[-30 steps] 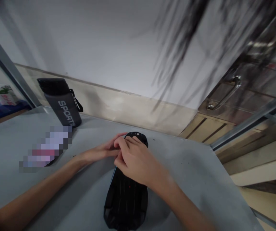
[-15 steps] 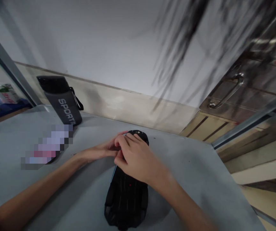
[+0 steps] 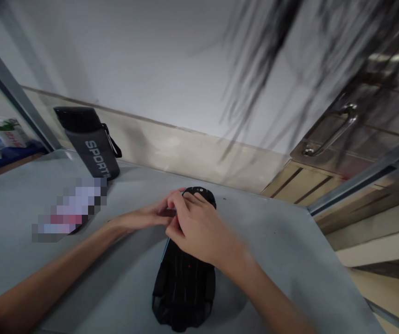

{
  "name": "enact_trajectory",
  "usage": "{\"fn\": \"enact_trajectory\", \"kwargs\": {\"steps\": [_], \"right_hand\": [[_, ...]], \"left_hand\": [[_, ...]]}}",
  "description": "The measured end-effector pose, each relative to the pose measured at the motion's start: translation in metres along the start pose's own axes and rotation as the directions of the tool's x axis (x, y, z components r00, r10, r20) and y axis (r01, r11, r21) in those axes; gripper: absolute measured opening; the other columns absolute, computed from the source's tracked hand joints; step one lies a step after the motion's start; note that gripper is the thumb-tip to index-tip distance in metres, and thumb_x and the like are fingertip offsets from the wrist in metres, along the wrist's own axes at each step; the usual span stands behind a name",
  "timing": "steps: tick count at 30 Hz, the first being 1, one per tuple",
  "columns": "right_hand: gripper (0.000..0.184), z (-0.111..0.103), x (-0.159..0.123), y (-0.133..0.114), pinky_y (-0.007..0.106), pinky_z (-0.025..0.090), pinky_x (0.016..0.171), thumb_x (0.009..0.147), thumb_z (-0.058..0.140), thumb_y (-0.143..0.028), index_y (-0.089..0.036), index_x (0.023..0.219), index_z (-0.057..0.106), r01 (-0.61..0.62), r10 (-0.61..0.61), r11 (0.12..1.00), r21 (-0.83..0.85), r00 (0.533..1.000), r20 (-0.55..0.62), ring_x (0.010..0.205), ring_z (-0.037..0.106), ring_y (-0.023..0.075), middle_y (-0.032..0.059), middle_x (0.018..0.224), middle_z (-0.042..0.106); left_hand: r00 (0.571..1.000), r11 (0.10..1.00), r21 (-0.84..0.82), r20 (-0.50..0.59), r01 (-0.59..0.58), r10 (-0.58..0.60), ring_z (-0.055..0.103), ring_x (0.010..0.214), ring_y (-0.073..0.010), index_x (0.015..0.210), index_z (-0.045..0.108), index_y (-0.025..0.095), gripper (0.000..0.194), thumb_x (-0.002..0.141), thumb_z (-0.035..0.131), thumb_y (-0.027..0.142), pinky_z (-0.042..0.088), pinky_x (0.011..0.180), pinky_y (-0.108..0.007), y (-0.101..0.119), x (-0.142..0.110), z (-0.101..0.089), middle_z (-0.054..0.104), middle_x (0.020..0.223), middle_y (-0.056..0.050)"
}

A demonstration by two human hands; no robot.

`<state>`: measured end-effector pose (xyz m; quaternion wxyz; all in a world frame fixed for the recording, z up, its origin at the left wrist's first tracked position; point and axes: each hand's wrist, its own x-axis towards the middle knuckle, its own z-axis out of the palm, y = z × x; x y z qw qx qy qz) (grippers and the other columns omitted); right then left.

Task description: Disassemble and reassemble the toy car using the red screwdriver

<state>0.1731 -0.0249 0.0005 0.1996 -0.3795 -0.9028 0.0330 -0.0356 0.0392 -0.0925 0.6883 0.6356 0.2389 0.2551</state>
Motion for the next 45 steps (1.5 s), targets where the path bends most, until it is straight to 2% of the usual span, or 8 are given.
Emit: {"fn": "enact_trajectory", "kwargs": {"steps": [3,11,19,24,27,30,36,45], "right_hand": [[0.008,0.001,0.000,0.000,0.040,0.053,0.088,0.102,0.046,-0.015,-0.023,0.102,0.048,-0.008,0.008,1.000,-0.017,1.000,0.016,0.088,0.065,0.0234,0.0035,0.088,0.068],[0.011,-0.004,0.000,0.002,0.039,0.051,0.088,0.102,0.046,-0.013,-0.022,0.102,0.052,0.007,-0.005,0.999,-0.037,0.999,0.034,0.092,0.065,0.0235,0.0039,0.090,0.068],[0.013,-0.003,-0.001,0.002,0.040,0.052,0.091,0.100,0.047,-0.011,-0.021,0.109,0.050,0.030,-0.030,1.000,0.002,1.000,0.006,0.096,0.066,0.0239,0.0061,0.098,0.071],[0.009,-0.007,-0.002,0.000,0.040,0.052,0.090,0.103,0.047,-0.014,-0.021,0.106,0.051,0.019,-0.019,1.000,0.000,0.999,0.044,0.093,0.066,0.0240,0.0043,0.091,0.069],[0.011,-0.008,-0.001,0.000,0.041,0.052,0.092,0.100,0.050,-0.012,-0.021,0.107,0.052,0.015,-0.015,1.000,0.007,0.999,0.048,0.099,0.065,0.0246,0.0055,0.097,0.070],[0.009,-0.007,0.000,0.001,0.042,0.052,0.091,0.106,0.046,-0.018,-0.021,0.103,0.053,0.009,-0.008,1.000,-0.026,0.998,0.055,0.091,0.064,0.0237,0.0044,0.092,0.068],[0.003,-0.009,-0.001,0.000,0.042,0.052,0.091,0.104,0.052,-0.018,-0.020,0.105,0.054,0.010,-0.009,1.000,-0.026,0.999,0.045,0.095,0.065,0.0245,0.0054,0.094,0.069],[0.011,-0.005,-0.002,0.000,0.041,0.052,0.089,0.102,0.045,-0.013,-0.022,0.106,0.050,0.004,-0.004,1.000,-0.003,1.000,0.018,0.094,0.066,0.0242,0.0052,0.093,0.070]], "left_hand": [[1.000,1.000,-0.002,0.007,0.018,-0.018,0.067,0.093,-0.0186,0.170,0.011,0.036,0.096,0.096,0.072,0.026,0.058,0.084,-0.037,-0.002,0.000,-0.001,0.061,0.126,-0.005],[0.999,1.000,-0.011,0.031,-0.015,0.015,0.066,0.093,-0.0177,0.168,0.014,0.042,0.095,0.096,0.075,0.032,0.059,0.080,-0.036,-0.006,0.002,-0.004,0.058,0.133,-0.007],[1.000,1.000,-0.002,0.021,-0.010,0.010,0.066,0.096,-0.0169,0.169,0.012,0.039,0.096,0.097,0.074,0.027,0.060,0.083,-0.036,-0.004,0.001,-0.003,0.055,0.142,-0.010],[0.999,1.000,-0.013,0.038,-0.016,0.017,0.067,0.092,-0.0175,0.169,0.012,0.040,0.096,0.097,0.074,0.028,0.060,0.082,-0.038,-0.006,0.001,-0.004,0.060,0.131,-0.007],[0.999,1.000,-0.017,0.029,-0.025,0.026,0.068,0.098,-0.0197,0.169,0.014,0.039,0.096,0.096,0.076,0.029,0.059,0.084,-0.038,-0.006,0.001,-0.005,0.058,0.135,-0.009],[1.000,1.000,-0.012,0.023,-0.019,0.019,0.068,0.094,-0.0183,0.169,0.013,0.039,0.094,0.098,0.074,0.029,0.059,0.081,-0.037,-0.005,0.001,-0.004,0.060,0.131,-0.007],[0.999,1.000,-0.020,0.044,-0.016,0.016,0.067,0.098,-0.0185,0.169,0.012,0.039,0.093,0.098,0.071,0.026,0.058,0.082,-0.035,-0.005,0.001,-0.004,0.057,0.135,-0.008],[1.000,1.000,0.011,0.020,0.017,-0.018,0.066,0.093,-0.0170,0.170,0.009,0.038,0.100,0.094,0.073,0.025,0.058,0.081,-0.034,-0.001,0.001,-0.002,0.056,0.135,-0.007]]}}
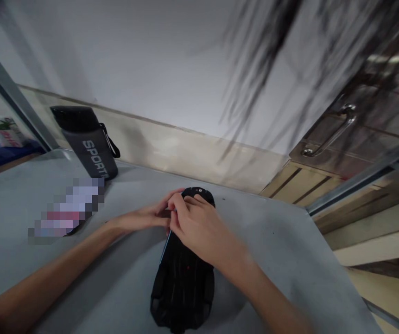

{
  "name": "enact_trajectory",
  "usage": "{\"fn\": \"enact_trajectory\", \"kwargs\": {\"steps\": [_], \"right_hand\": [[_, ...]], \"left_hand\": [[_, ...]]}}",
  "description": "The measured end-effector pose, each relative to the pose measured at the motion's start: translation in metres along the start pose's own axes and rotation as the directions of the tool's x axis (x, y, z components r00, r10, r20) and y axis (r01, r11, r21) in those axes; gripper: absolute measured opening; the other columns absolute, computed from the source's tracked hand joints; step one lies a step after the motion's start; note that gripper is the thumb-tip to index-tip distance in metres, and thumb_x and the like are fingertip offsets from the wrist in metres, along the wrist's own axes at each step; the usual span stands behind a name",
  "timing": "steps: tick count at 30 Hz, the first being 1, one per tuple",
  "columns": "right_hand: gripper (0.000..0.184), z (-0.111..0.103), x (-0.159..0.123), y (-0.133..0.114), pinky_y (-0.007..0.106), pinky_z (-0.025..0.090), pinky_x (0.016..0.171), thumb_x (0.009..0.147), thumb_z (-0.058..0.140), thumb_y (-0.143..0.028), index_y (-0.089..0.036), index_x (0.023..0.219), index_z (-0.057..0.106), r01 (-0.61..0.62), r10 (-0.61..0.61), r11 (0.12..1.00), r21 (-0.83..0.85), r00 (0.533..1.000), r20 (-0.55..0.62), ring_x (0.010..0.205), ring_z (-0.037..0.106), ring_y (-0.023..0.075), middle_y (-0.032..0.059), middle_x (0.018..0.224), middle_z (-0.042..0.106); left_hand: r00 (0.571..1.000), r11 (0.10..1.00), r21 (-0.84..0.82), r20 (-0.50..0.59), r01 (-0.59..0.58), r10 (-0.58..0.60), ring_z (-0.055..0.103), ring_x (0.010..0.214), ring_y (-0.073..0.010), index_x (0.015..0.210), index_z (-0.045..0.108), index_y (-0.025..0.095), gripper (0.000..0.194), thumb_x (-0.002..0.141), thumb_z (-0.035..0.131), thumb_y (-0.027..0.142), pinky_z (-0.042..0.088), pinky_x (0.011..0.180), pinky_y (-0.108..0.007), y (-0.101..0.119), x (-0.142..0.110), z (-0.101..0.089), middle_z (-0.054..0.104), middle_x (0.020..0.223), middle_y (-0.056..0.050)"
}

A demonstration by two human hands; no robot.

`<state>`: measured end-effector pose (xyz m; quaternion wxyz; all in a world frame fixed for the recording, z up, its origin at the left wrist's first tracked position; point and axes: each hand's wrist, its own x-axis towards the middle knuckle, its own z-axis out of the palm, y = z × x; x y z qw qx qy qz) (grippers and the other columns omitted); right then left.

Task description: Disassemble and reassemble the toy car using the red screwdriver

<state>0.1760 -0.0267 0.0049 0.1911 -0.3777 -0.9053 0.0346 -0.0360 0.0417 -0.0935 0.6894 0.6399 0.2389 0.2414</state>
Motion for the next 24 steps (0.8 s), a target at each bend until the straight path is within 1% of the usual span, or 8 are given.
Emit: {"fn": "enact_trajectory", "kwargs": {"steps": [3,6,10,12,15,17,20,24], "right_hand": [[0.015,0.0018,-0.0001,0.0004,0.041,0.053,0.089,0.099,0.047,-0.011,-0.022,0.108,0.048,0.005,-0.004,1.000,0.018,0.999,-0.032,0.099,0.066,0.0247,0.0067,0.100,0.071],[0.008,0.0013,0.0000,-0.0003,0.042,0.053,0.089,0.103,0.046,-0.016,-0.023,0.103,0.049,-0.006,0.006,1.000,-0.011,1.000,0.017,0.093,0.066,0.0244,0.0046,0.092,0.069],[0.012,-0.0002,-0.0004,-0.0012,0.043,0.053,0.091,0.100,0.048,-0.013,-0.023,0.106,0.050,0.005,-0.005,1.000,0.000,1.000,0.023,0.102,0.066,0.0259,0.0064,0.100,0.070],[0.009,-0.0012,-0.0007,-0.0010,0.043,0.053,0.091,0.102,0.047,-0.015,-0.023,0.105,0.051,-0.004,0.004,1.000,0.000,1.000,0.029,0.099,0.066,0.0256,0.0057,0.098,0.070],[0.012,-0.0027,-0.0010,-0.0002,0.042,0.053,0.091,0.103,0.045,-0.013,-0.022,0.106,0.052,-0.002,0.002,1.000,0.001,0.999,0.036,0.099,0.067,0.0248,0.0058,0.099,0.071],[0.013,-0.0033,-0.0012,0.0004,0.043,0.053,0.092,0.101,0.049,-0.013,-0.022,0.109,0.053,-0.005,0.005,1.000,0.001,1.000,0.030,0.103,0.066,0.0259,0.0068,0.102,0.071],[0.009,-0.0029,-0.0013,0.0006,0.043,0.053,0.091,0.104,0.047,-0.016,-0.022,0.106,0.053,-0.031,0.031,1.000,-0.006,0.999,0.038,0.097,0.068,0.0252,0.0054,0.096,0.071],[0.017,-0.0021,-0.0017,-0.0006,0.042,0.054,0.094,0.098,0.052,-0.012,-0.022,0.112,0.052,-0.014,0.013,0.998,0.057,1.000,0.020,0.106,0.067,0.0251,0.0062,0.105,0.072]], "left_hand": [[1.000,1.000,-0.001,0.005,-0.003,0.003,0.067,0.093,-0.0170,0.170,0.009,0.038,0.101,0.093,0.073,0.025,0.057,0.083,-0.034,-0.0006,0.0002,-0.0006,0.055,0.140,-0.008],[1.000,1.000,-0.016,0.004,-0.005,0.005,0.066,0.093,-0.0179,0.170,0.009,0.037,0.099,0.094,0.072,0.024,0.057,0.083,-0.035,-0.0020,0.0001,-0.0010,0.060,0.130,-0.005],[1.000,0.999,-0.037,0.006,-0.027,0.027,0.066,0.108,-0.0231,0.169,0.014,0.039,0.097,0.094,0.073,0.023,0.057,0.087,-0.037,-0.0048,0.0003,-0.0020,0.060,0.136,-0.007],[1.000,0.999,-0.027,0.005,-0.018,0.018,0.067,0.105,-0.0220,0.169,0.014,0.040,0.097,0.094,0.074,0.024,0.057,0.086,-0.037,-0.0059,0.0005,-0.0024,0.059,0.137,-0.008],[1.000,1.000,-0.013,-0.004,-0.007,0.007,0.067,0.095,-0.0184,0.169,0.011,0.040,0.100,0.094,0.075,0.026,0.057,0.081,-0.035,-0.0065,0.0007,-0.0023,0.059,0.133,-0.006],[1.000,1.000,-0.022,0.007,-0.016,0.016,0.067,0.095,-0.0181,0.169,0.011,0.040,0.101,0.093,0.076,0.026,0.057,0.080,-0.034,-0.0063,0.0007,-0.0021,0.058,0.135,-0.007],[1.000,1.000,-0.019,0.004,-0.014,0.014,0.067,0.094,-0.0174,0.169,0.011,0.041,0.100,0.094,0.076,0.026,0.058,0.080,-0.035,-0.0062,0.0004,-0.0026,0.060,0.133,-0.007],[1.000,0.999,-0.036,0.012,-0.002,0.003,0.068,0.106,-0.0227,0.170,0.010,0.037,0.100,0.094,0.075,0.024,0.057,0.086,-0.038,-0.0050,-0.0006,-0.0023,0.063,0.130,-0.008]]}}
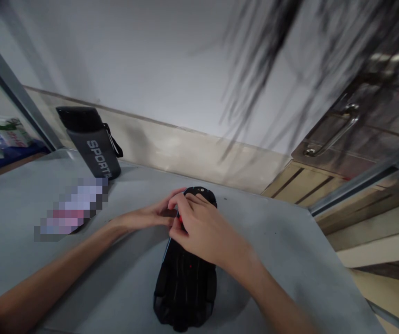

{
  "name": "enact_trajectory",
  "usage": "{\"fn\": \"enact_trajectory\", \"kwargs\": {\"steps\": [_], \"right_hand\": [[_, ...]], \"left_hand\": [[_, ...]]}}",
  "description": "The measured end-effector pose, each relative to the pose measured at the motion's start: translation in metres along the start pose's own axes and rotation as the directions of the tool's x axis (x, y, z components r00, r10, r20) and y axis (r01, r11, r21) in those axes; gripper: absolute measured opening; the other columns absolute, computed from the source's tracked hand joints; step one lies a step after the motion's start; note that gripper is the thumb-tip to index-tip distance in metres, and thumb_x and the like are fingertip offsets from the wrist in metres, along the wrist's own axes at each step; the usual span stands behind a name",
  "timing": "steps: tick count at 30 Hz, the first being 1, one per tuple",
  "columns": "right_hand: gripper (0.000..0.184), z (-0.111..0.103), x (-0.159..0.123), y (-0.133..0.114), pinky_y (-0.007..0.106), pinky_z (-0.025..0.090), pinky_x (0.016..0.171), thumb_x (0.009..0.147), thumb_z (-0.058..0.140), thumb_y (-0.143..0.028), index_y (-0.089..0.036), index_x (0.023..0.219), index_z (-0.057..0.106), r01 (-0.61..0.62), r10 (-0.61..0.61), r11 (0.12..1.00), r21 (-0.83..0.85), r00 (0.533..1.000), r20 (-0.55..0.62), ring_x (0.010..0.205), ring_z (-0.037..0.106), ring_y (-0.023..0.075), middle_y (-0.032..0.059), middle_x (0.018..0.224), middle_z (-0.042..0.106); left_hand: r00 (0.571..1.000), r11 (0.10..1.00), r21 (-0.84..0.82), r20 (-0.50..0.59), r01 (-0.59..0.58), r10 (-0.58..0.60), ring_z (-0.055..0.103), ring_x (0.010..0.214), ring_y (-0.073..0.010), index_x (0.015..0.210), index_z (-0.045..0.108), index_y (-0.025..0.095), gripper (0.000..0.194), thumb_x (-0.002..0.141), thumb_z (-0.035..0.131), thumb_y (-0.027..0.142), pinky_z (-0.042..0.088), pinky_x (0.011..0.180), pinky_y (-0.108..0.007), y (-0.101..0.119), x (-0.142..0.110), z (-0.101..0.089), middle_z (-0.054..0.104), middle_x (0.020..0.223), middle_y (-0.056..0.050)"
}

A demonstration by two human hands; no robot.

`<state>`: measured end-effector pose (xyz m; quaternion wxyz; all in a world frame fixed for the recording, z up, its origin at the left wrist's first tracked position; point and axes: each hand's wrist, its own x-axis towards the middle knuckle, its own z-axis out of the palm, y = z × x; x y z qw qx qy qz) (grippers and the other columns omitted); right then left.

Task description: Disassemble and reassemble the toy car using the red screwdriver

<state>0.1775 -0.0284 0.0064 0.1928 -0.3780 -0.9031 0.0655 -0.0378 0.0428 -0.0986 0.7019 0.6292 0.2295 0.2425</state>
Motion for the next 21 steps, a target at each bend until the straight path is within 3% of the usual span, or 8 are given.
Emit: {"fn": "enact_trajectory", "kwargs": {"steps": [5,10,13,17,21], "right_hand": [[0.008,-0.0019,0.0003,-0.0021,0.042,0.054,0.093,0.107,0.046,-0.018,-0.024,0.104,0.051,-0.029,0.027,0.999,0.021,0.998,0.056,0.096,0.068,0.0229,0.0034,0.095,0.072],[0.012,-0.0020,0.0003,-0.0019,0.042,0.053,0.092,0.097,0.052,-0.012,-0.023,0.104,0.053,-0.003,0.003,1.000,-0.026,1.000,0.021,0.100,0.066,0.0247,0.0054,0.099,0.070],[0.011,-0.0010,0.0007,-0.0008,0.042,0.053,0.088,0.103,0.047,-0.015,-0.023,0.099,0.053,-0.014,0.016,0.998,-0.055,0.999,0.033,0.091,0.066,0.0233,0.0037,0.090,0.069],[0.011,-0.0009,0.0014,-0.0008,0.041,0.053,0.093,0.100,0.051,-0.013,-0.023,0.104,0.052,0.011,-0.011,0.999,-0.042,1.000,0.003,0.101,0.065,0.0240,0.0055,0.100,0.068],[0.010,-0.0004,0.0012,-0.0012,0.041,0.053,0.090,0.106,0.044,-0.016,-0.022,0.102,0.052,-0.005,0.007,0.999,-0.053,0.999,0.043,0.093,0.066,0.0238,0.0039,0.091,0.068]], "left_hand": [[1.000,1.000,0.020,-0.024,0.003,-0.002,0.067,0.105,-0.0229,0.168,0.014,0.040,0.096,0.094,0.073,0.023,0.056,0.084,-0.036,0.0042,-0.0002,0.0033,0.063,0.132,-0.004],[1.000,1.000,0.015,-0.020,-0.015,0.015,0.066,0.107,-0.0240,0.169,0.013,0.037,0.097,0.094,0.074,0.025,0.057,0.087,-0.040,0.0041,-0.0003,0.0028,0.061,0.134,-0.008],[0.999,0.999,0.043,-0.033,-0.003,0.005,0.067,0.100,-0.0209,0.169,0.013,0.040,0.098,0.094,0.075,0.026,0.059,0.085,-0.039,0.0014,-0.0002,0.0011,0.058,0.137,-0.008],[1.000,0.999,0.030,-0.002,-0.031,0.031,0.067,0.101,-0.0217,0.169,0.012,0.040,0.098,0.095,0.075,0.026,0.059,0.086,-0.040,-0.0013,0.0004,-0.0007,0.059,0.134,-0.009],[1.000,0.999,0.040,-0.013,-0.008,0.009,0.066,0.097,-0.0202,0.170,0.011,0.039,0.097,0.096,0.072,0.026,0.058,0.085,-0.037,0.0013,-0.0001,0.0005,0.060,0.130,-0.006]]}}
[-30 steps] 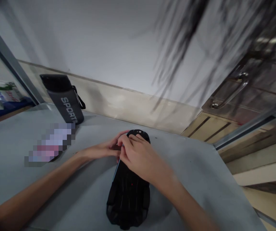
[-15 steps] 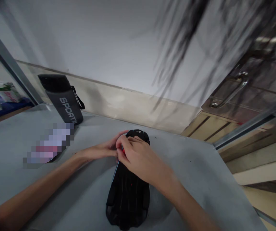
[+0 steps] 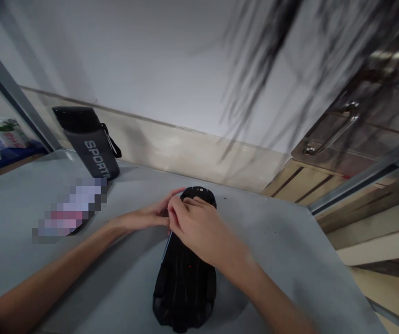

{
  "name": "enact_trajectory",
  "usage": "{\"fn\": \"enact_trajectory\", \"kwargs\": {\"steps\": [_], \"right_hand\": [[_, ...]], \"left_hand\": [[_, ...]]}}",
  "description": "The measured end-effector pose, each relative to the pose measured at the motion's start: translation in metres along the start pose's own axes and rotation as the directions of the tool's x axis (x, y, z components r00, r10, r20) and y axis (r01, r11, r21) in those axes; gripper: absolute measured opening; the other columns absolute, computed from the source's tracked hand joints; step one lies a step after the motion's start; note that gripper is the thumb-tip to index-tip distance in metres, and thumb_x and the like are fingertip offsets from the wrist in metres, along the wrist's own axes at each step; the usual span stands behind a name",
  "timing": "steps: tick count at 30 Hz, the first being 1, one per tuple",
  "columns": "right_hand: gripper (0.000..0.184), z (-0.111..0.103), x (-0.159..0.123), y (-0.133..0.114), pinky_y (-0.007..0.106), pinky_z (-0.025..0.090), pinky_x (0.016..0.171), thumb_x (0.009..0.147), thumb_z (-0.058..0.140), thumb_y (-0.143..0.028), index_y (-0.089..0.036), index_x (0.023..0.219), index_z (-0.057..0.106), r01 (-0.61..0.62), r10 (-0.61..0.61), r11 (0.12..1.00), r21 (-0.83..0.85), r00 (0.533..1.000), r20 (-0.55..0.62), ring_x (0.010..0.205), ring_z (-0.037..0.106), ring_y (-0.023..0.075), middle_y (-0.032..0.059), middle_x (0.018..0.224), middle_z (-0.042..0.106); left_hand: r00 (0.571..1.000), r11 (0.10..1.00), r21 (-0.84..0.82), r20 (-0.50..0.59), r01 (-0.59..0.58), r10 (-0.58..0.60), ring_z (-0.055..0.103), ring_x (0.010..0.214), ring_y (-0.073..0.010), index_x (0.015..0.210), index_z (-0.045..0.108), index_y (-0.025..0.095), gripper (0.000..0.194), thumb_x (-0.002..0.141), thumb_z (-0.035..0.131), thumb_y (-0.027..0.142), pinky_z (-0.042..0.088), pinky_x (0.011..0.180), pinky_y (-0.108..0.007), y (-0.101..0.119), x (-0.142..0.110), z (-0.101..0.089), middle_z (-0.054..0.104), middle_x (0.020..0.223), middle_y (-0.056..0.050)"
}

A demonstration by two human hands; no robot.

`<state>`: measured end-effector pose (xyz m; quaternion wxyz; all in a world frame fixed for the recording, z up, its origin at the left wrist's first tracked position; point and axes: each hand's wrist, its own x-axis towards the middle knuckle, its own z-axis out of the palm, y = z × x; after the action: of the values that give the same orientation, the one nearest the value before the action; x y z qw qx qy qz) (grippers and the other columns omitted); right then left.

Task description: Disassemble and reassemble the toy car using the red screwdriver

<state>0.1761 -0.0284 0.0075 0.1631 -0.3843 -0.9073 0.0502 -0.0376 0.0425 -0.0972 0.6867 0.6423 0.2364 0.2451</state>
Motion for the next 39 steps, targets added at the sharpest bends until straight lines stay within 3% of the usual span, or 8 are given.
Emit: {"fn": "enact_trajectory", "kwargs": {"steps": [4,8,19,23,27,31,34,39], "right_hand": [[0.013,0.0011,-0.0002,0.0005,0.042,0.053,0.092,0.100,0.049,-0.012,-0.022,0.107,0.052,0.010,-0.009,1.000,0.009,1.000,-0.028,0.102,0.066,0.0259,0.0059,0.099,0.070],[0.011,0.0007,0.0002,-0.0002,0.043,0.054,0.090,0.102,0.046,-0.013,-0.023,0.104,0.051,0.008,-0.008,1.000,0.001,1.000,-0.004,0.096,0.066,0.0247,0.0048,0.094,0.069],[0.010,0.0037,0.0006,0.0004,0.042,0.055,0.090,0.100,0.049,-0.014,-0.023,0.102,0.049,0.004,-0.003,0.999,0.038,0.999,-0.036,0.100,0.066,0.0248,0.0057,0.098,0.069],[0.011,0.0030,0.0014,0.0002,0.043,0.055,0.091,0.106,0.042,-0.015,-0.023,0.102,0.049,-0.018,0.019,1.000,0.023,1.000,-0.025,0.098,0.067,0.0246,0.0058,0.096,0.071],[0.012,0.0009,0.0013,-0.0002,0.043,0.054,0.096,0.102,0.048,-0.013,-0.023,0.108,0.050,0.007,-0.005,0.998,0.055,1.000,-0.028,0.107,0.067,0.0251,0.0063,0.104,0.071],[0.009,-0.0001,0.0012,0.0001,0.043,0.055,0.092,0.106,0.044,-0.016,-0.023,0.105,0.051,-0.007,0.007,0.999,0.035,1.000,0.000,0.099,0.068,0.0247,0.0052,0.096,0.071],[0.011,0.0011,0.0012,0.0005,0.043,0.054,0.094,0.102,0.049,-0.013,-0.022,0.108,0.051,0.017,-0.016,0.999,0.037,0.999,-0.035,0.106,0.067,0.0261,0.0069,0.102,0.071],[0.012,0.0027,0.0012,0.0019,0.043,0.056,0.090,0.104,0.044,-0.013,-0.023,0.107,0.049,0.014,-0.013,0.999,0.036,0.999,-0.035,0.102,0.069,0.0259,0.0066,0.099,0.071]], "left_hand": [[1.000,1.000,-0.012,0.000,-0.007,0.007,0.066,0.104,-0.0227,0.170,0.012,0.036,0.096,0.096,0.072,0.025,0.057,0.087,-0.038,0.0032,-0.0009,0.0019,0.059,0.134,-0.008],[1.000,1.000,-0.002,-0.007,0.016,-0.016,0.067,0.094,-0.0194,0.169,0.011,0.040,0.096,0.096,0.072,0.026,0.057,0.087,-0.039,0.0028,-0.0013,0.0020,0.062,0.129,-0.005],[1.000,1.000,-0.016,0.004,-0.007,0.007,0.066,0.110,-0.0250,0.170,0.010,0.035,0.096,0.096,0.071,0.027,0.057,0.088,-0.039,0.0041,-0.0018,0.0019,0.056,0.141,-0.010],[0.999,0.999,0.026,-0.015,0.047,-0.046,0.067,0.093,-0.0198,0.170,0.008,0.039,0.098,0.096,0.072,0.029,0.056,0.086,-0.039,0.0050,-0.0019,0.0024,0.058,0.135,-0.006],[1.000,1.000,0.001,-0.005,0.006,-0.006,0.066,0.104,-0.0235,0.171,0.008,0.035,0.098,0.096,0.071,0.029,0.056,0.088,-0.040,0.0042,-0.0016,0.0020,0.056,0.140,-0.009],[1.000,1.000,0.020,0.013,0.014,-0.015,0.068,0.092,-0.0191,0.171,0.005,0.037,0.099,0.098,0.071,0.030,0.056,0.084,-0.037,-0.0006,-0.0004,-0.0009,0.058,0.139,-0.008],[0.999,1.000,-0.002,0.031,-0.028,0.028,0.068,0.097,-0.0202,0.171,0.006,0.036,0.098,0.099,0.072,0.030,0.056,0.086,-0.038,-0.0038,0.0004,-0.0026,0.058,0.141,-0.011],[0.999,1.000,0.012,0.028,-0.027,0.026,0.067,0.096,-0.0185,0.170,0.008,0.040,0.095,0.099,0.071,0.030,0.057,0.087,-0.039,-0.0039,-0.0003,-0.0020,0.055,0.144,-0.010]]}}
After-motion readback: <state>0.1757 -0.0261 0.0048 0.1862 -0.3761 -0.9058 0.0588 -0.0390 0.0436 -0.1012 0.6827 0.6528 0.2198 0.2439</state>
